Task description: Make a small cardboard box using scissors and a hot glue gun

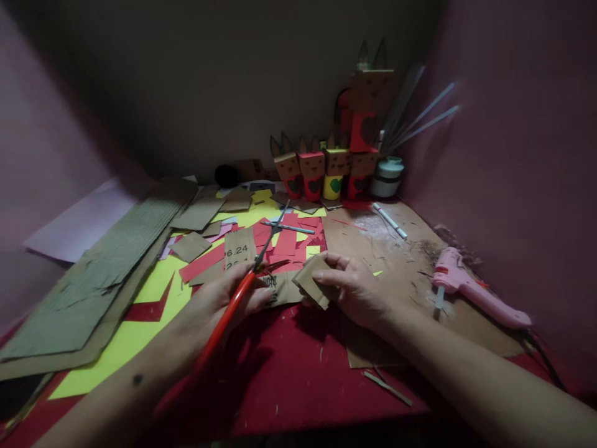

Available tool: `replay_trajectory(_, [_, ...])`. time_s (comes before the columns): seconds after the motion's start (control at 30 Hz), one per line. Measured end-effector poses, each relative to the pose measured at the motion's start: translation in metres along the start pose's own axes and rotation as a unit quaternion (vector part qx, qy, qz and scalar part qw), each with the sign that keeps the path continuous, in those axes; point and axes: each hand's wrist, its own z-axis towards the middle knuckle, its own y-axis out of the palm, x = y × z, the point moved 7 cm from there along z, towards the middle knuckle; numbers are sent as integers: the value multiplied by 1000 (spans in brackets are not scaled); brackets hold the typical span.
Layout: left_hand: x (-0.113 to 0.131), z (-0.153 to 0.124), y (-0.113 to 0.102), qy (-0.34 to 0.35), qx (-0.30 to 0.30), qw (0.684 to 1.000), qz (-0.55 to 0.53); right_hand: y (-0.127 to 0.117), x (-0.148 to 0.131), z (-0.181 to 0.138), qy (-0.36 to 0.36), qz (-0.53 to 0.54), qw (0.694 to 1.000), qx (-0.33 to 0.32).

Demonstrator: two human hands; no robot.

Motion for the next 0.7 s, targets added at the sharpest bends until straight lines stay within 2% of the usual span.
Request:
replay_trajectory(0.1, [8, 11, 26, -55, -33, 994, -90, 1, -1, 0, -17, 9, 1000, 1])
replay_trajectory(0.2, [22, 23, 44, -41, -56, 988, -138, 0, -3, 0, -27, -2, 1000, 9])
replay_trajectory(0.33, [25, 40, 37, 5, -5, 992, -126, -3, -3, -1, -10, -34, 999, 19])
replay_trajectory(0.47, [14, 55, 24, 67, 19, 983, -168, 0, 2, -2, 28, -55, 998, -5])
replay_trajectory(0.53, [3, 59, 21, 47, 20, 977, -208, -1, 0, -2, 23, -45, 999, 5])
replay_trajectory(0.6, [-6, 58, 23, 9, 12, 972, -234, -5, -5, 0, -6, -30, 999, 42])
replay_trajectory(0.7, [-5, 51, 29, -9, -22, 972, -232, -11, -11, 2, -29, 2, 996, 86])
